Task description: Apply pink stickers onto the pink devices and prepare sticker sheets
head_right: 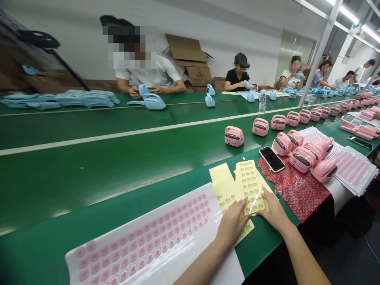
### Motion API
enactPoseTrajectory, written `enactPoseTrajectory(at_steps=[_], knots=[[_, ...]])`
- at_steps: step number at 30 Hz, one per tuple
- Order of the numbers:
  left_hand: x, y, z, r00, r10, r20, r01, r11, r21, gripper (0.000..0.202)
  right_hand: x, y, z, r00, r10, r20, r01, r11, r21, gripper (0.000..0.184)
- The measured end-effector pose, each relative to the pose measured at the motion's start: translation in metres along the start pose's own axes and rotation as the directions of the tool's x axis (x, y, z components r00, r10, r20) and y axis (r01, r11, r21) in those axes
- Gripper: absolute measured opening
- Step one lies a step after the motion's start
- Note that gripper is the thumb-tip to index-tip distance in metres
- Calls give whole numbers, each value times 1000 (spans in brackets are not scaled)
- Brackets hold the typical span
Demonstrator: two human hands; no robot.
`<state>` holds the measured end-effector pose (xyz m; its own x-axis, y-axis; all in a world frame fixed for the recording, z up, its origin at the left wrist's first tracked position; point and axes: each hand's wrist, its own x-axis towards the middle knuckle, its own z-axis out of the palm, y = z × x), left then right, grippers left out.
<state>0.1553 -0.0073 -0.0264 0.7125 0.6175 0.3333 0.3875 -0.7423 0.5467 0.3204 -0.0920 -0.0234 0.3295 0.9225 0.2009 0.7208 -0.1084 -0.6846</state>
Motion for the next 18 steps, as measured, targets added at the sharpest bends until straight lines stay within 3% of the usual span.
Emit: enactPoseTrajectory(at_steps=[8, 18], knots=[[-1, 3, -4, 999, 9, -33, -9, 1000, -10, 41, -6, 8, 8, 980, -112, -165, 114, 993, 4, 47], [2, 1, -3, 999, 34, 28, -33, 999, -9, 42, -5, 6, 10, 948, -183, -259, 184, 983, -21, 44]])
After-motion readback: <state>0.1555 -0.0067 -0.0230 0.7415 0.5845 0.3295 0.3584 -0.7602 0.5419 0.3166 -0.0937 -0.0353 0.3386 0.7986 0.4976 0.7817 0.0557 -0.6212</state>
